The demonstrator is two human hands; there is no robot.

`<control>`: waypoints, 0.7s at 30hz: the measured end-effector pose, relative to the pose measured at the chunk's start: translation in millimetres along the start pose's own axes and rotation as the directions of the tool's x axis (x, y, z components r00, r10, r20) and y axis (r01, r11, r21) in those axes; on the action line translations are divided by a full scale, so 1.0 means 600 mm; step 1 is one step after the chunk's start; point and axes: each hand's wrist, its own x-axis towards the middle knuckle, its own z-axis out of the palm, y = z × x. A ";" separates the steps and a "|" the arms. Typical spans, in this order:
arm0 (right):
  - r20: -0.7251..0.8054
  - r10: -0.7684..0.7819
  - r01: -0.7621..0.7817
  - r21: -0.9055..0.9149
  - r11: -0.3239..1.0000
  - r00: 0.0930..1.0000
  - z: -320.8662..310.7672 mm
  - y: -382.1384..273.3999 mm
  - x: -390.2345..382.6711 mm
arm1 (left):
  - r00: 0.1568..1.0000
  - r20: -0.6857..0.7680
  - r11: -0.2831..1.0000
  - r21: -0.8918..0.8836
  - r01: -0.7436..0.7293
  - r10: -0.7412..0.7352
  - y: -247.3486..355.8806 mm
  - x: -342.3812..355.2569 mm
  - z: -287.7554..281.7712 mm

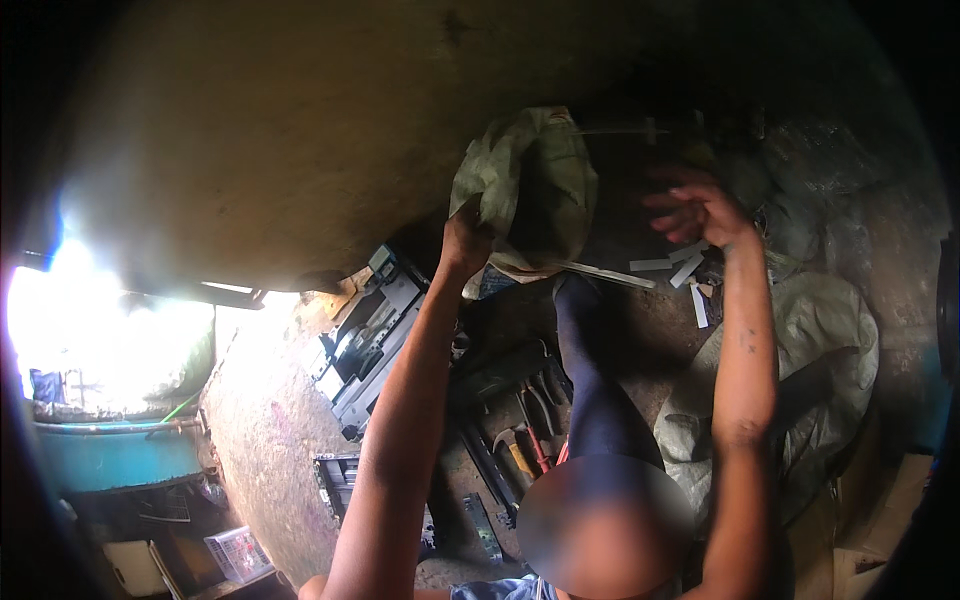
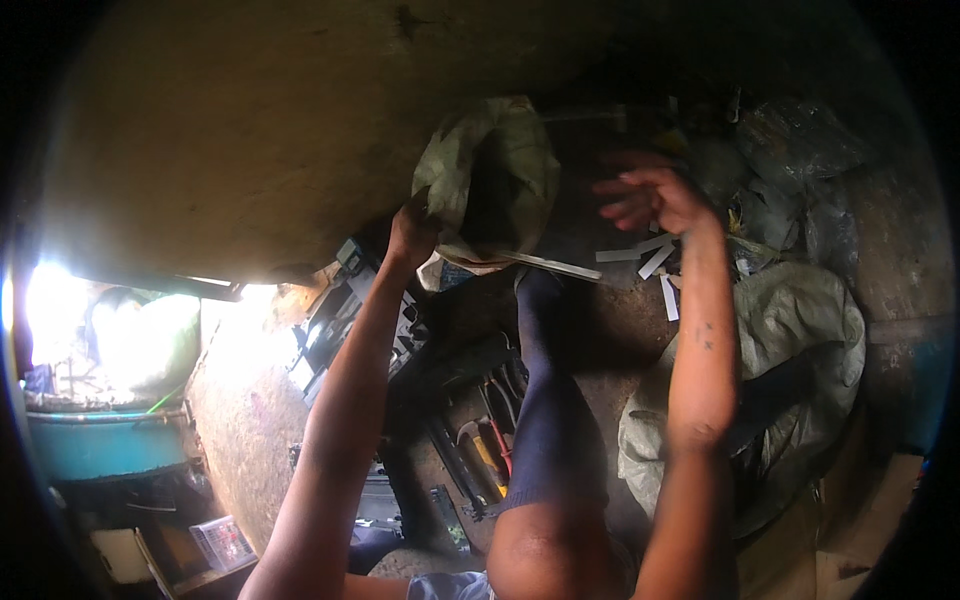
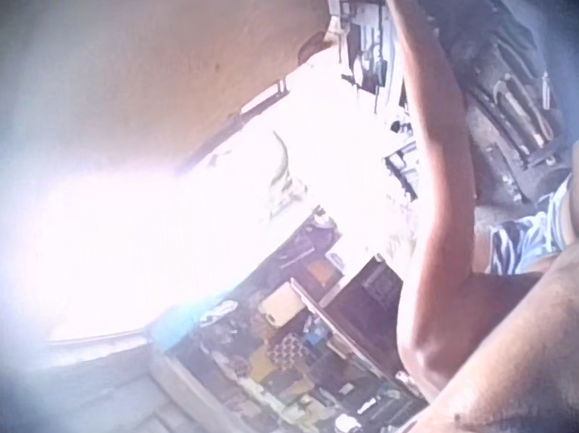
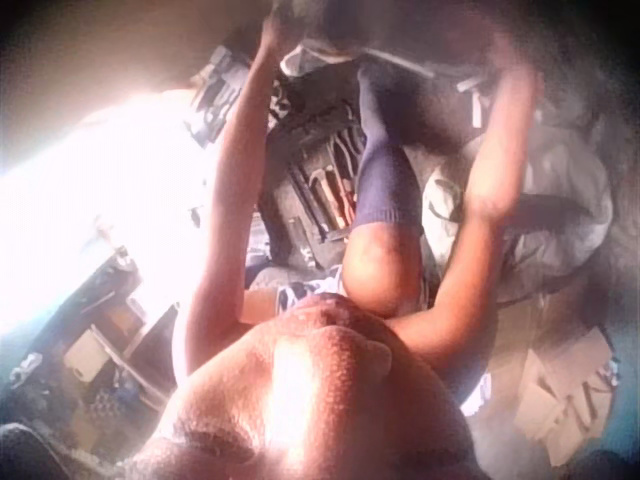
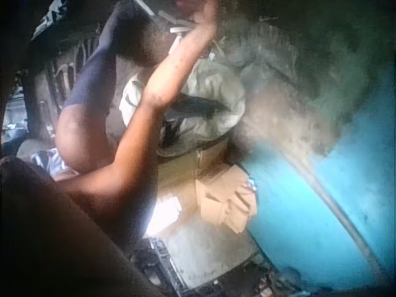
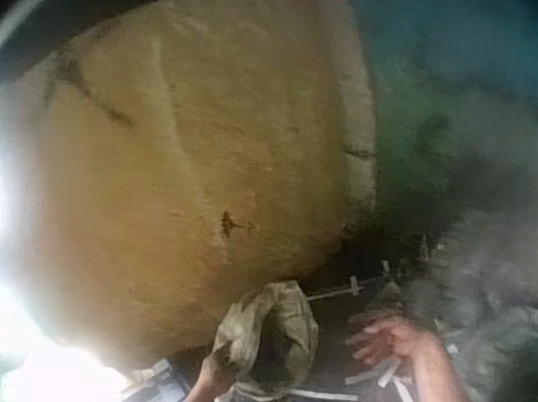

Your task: The person sits on the floor and uses a screwdriver to disassemble a black electronic device, removing screws and separating internal components. They handle the device parts, place them aside, and continue to manipulate the internal mechanisms with the screwdriver.

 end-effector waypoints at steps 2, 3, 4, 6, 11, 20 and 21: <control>-0.048 -0.007 0.010 0.058 0.998 0.999 -0.003 0.013 -0.020 | 0.998 0.045 0.998 -0.044 -0.043 0.045 0.019 -0.004 0.000; -0.093 0.001 0.010 0.115 0.993 0.996 -0.001 0.029 -0.019 | 0.992 0.078 0.995 -0.025 -0.097 0.099 0.041 -0.004 0.008; -0.136 0.011 0.013 0.174 0.985 0.991 0.001 0.046 -0.015 | 0.982 0.112 0.988 -0.006 -0.152 0.151 0.063 -0.007 0.020; -0.302 -0.003 0.027 0.074 0.997 0.953 0.049 0.073 0.019 | 0.936 0.175 0.939 0.112 -0.326 0.305 0.095 -0.029 0.052; -0.569 -0.113 0.171 0.050 0.984 0.815 -0.027 0.160 0.051 | 0.899 0.324 0.946 0.035 -0.323 0.295 0.221 -0.058 0.079; -0.333 -0.196 0.220 0.037 0.975 0.922 0.081 0.007 -0.196 | 0.962 0.027 0.923 -0.292 -0.251 0.270 0.119 -0.027 0.011; -0.320 -0.208 0.223 0.012 0.975 0.924 0.089 -0.007 -0.204 | 0.965 0.089 0.903 -0.383 -0.194 0.245 0.115 -0.019 0.017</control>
